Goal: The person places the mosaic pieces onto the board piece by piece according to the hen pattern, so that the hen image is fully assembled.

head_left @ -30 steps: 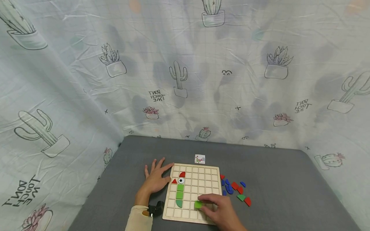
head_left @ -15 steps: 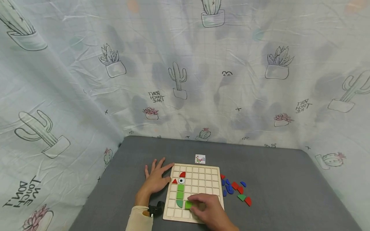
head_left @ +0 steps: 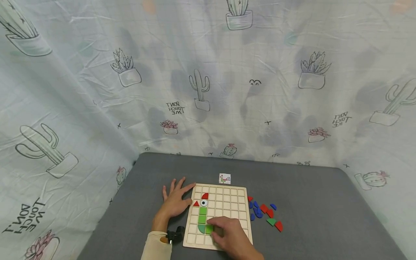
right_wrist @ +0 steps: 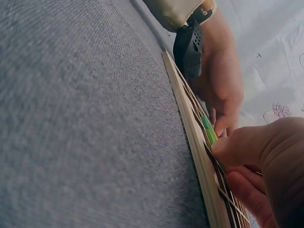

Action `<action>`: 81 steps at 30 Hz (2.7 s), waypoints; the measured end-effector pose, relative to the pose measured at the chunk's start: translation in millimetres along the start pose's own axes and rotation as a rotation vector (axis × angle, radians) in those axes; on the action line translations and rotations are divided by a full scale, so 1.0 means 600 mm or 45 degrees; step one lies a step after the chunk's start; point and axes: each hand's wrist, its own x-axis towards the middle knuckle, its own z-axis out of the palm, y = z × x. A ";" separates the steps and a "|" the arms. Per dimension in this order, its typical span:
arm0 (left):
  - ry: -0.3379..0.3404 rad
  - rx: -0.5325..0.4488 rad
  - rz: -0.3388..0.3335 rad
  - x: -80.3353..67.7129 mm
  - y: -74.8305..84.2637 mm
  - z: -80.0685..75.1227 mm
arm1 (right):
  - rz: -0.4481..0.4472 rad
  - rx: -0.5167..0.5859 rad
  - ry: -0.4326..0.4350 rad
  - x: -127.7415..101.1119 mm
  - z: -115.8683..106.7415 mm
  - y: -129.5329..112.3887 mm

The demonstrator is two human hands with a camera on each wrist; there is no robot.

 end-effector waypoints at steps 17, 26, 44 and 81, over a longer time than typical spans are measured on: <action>-0.002 -0.010 -0.003 0.001 -0.001 0.000 | 0.112 0.211 0.148 -0.040 -0.041 0.034; 0.000 -0.009 0.000 -0.001 -0.002 0.000 | 0.313 0.071 0.341 -0.087 -0.091 0.053; 0.013 -0.004 -0.003 -0.002 -0.001 0.002 | 0.551 -0.261 0.523 -0.154 -0.172 0.094; 0.017 -0.022 0.009 0.001 -0.006 0.005 | 0.718 -0.308 0.284 -0.134 -0.156 0.077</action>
